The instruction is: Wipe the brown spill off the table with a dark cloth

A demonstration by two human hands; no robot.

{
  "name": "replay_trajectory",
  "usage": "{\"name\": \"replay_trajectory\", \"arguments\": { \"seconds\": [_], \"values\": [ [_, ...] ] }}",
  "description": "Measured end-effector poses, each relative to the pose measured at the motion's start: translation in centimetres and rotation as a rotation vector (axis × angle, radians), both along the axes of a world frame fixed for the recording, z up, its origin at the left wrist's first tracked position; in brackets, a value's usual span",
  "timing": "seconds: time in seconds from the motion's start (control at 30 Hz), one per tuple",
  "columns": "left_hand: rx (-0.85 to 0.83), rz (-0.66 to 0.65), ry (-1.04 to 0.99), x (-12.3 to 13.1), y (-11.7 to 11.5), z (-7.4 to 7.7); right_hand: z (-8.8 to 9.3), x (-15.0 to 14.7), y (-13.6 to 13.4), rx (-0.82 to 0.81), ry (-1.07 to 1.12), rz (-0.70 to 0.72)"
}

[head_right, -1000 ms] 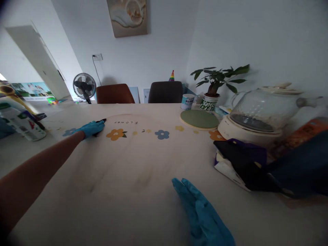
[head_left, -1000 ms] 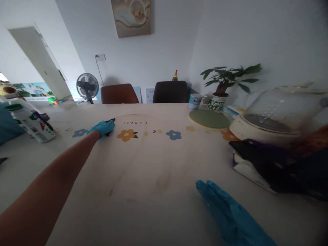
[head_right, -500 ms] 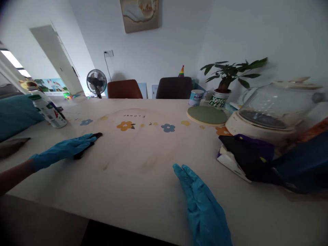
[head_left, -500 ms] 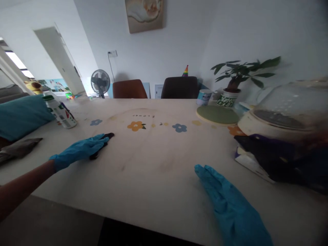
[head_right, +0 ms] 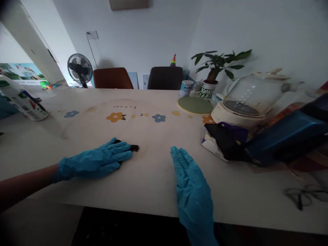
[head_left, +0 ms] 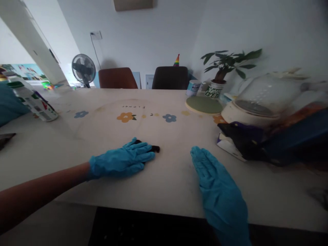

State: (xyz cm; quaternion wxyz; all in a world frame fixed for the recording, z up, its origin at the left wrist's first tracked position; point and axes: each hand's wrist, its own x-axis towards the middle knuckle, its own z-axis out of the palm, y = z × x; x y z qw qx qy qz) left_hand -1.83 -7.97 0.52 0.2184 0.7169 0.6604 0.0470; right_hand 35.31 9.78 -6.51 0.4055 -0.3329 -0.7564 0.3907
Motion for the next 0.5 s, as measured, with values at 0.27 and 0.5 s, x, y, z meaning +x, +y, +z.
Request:
{"name": "replay_trajectory", "arguments": {
  "seconds": [0.27,0.5],
  "values": [
    [0.114,-0.334,0.112,7.3,13.9,-0.1,-1.2,-0.6,0.1,-0.085,0.076,-0.065],
    [0.159,-0.165,0.168,11.8,20.7,-0.4,-2.1,-0.6,-0.4,-0.077,0.078,-0.087]
  ]
}}
